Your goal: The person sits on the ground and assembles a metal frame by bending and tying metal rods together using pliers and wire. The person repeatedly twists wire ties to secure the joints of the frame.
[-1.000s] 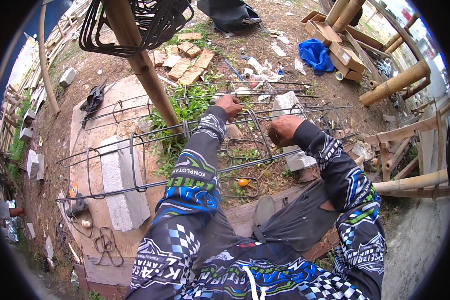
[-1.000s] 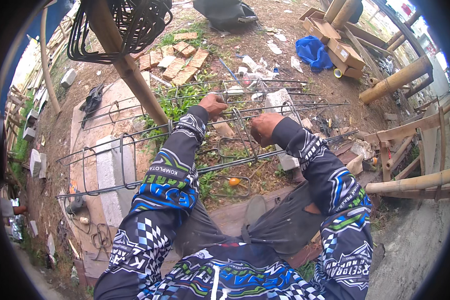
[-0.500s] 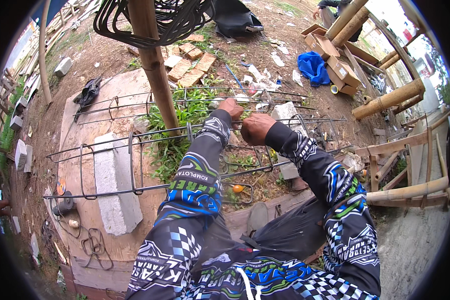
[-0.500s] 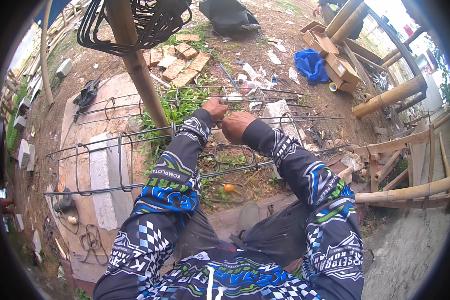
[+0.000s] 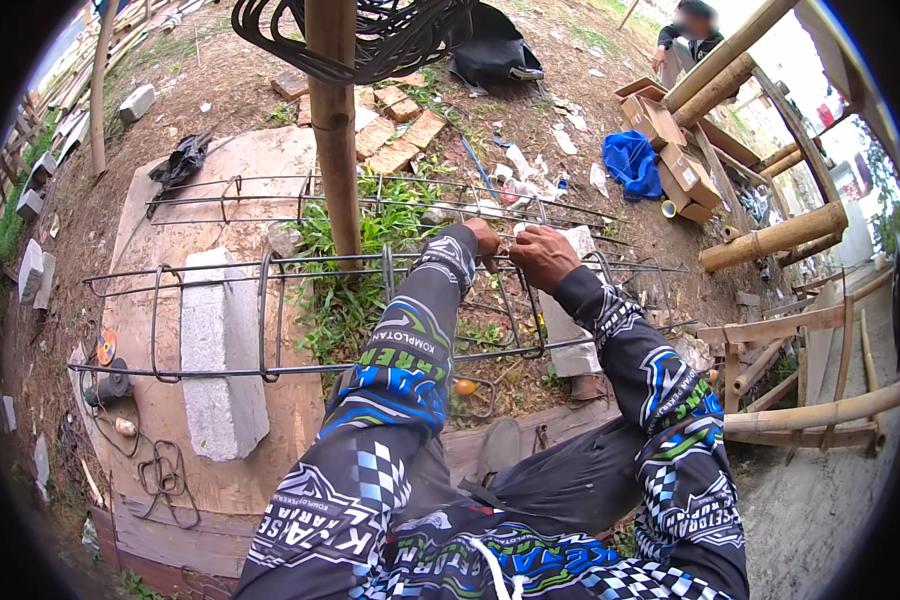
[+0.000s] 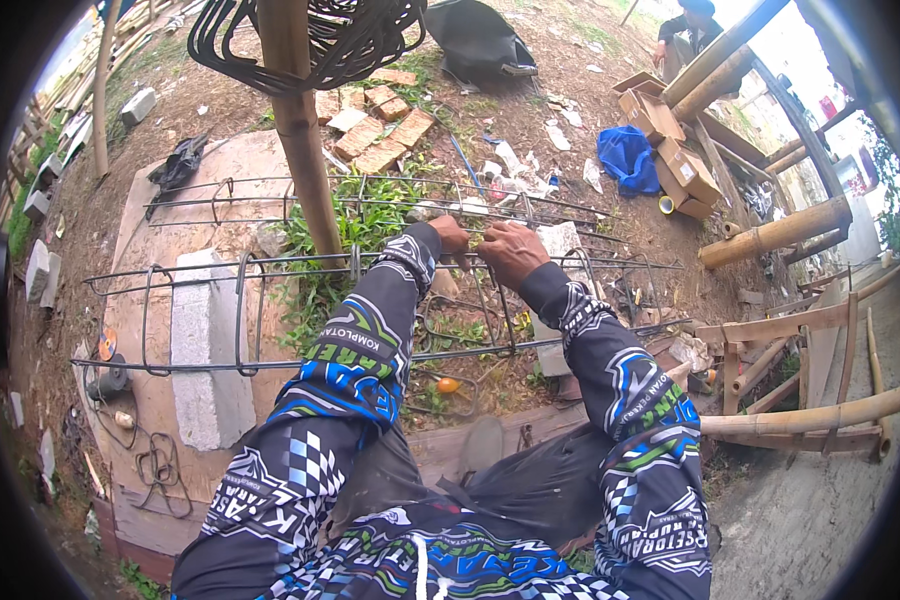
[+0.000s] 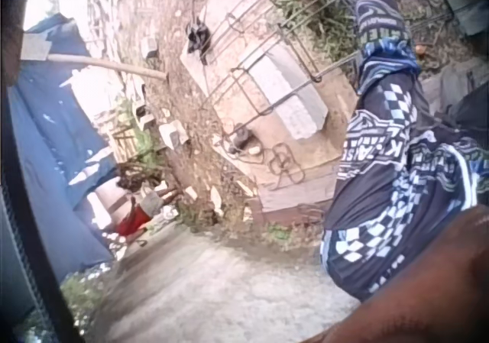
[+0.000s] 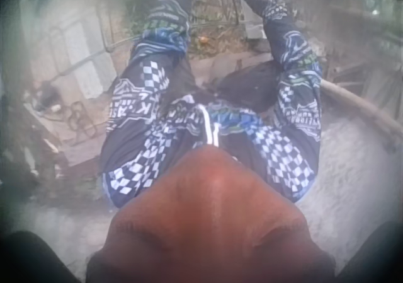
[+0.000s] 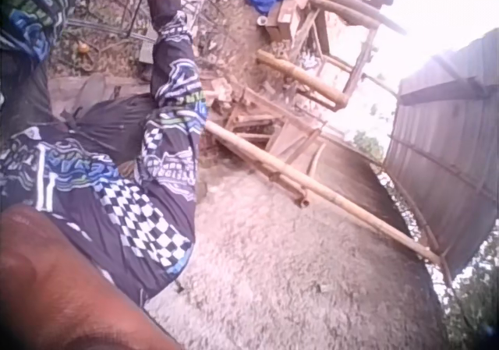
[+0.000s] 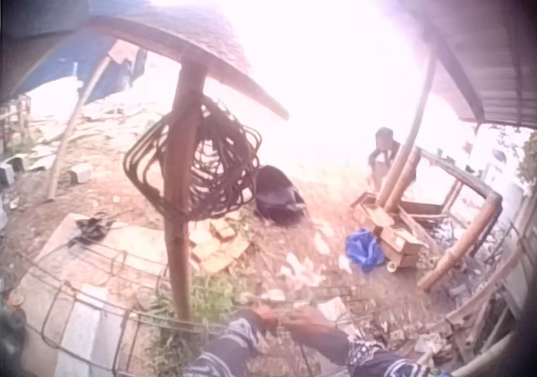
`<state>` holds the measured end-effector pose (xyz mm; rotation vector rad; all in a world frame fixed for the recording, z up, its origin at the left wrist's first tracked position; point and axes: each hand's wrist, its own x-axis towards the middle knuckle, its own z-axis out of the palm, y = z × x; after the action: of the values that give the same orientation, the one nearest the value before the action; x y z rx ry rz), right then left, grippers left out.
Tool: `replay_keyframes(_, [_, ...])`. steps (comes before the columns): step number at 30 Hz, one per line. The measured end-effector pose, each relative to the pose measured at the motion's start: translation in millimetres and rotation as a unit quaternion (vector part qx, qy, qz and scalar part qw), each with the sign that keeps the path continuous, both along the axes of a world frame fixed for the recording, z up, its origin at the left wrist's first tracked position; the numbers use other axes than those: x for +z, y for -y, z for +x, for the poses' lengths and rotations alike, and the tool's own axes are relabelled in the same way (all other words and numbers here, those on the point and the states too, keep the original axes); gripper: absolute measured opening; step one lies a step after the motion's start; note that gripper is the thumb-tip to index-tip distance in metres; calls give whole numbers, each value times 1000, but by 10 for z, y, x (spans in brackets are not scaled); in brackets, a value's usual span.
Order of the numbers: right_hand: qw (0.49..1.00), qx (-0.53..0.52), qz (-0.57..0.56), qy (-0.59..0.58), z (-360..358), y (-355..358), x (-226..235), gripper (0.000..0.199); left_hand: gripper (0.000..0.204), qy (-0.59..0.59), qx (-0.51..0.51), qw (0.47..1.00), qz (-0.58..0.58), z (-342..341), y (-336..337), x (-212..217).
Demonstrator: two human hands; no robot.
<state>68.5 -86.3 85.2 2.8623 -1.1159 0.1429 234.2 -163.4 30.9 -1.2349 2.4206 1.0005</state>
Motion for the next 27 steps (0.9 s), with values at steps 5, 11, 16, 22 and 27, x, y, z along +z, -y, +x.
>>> replay_keyframes(5, [998,22,-36,42,-33,49,45,6,31,-139,336,891,271,126,-3,103])
replay_keyframes(11, [983,115,-135,56,167,-82,-146,22,32,-67,192,969,144,118,-26,146])
replay_keyframes(16, [992,84,-79,43,102,-45,-122,12,28,54,1,999,-3,154,54,28])
replay_keyframes(22, [991,-117,-21,67,27,-182,16,11,32,-153,200,965,68,202,-105,156])
replay_keyframes(27, [985,-169,-17,-24,129,-233,144,11,32,-277,233,919,157,295,-212,224])
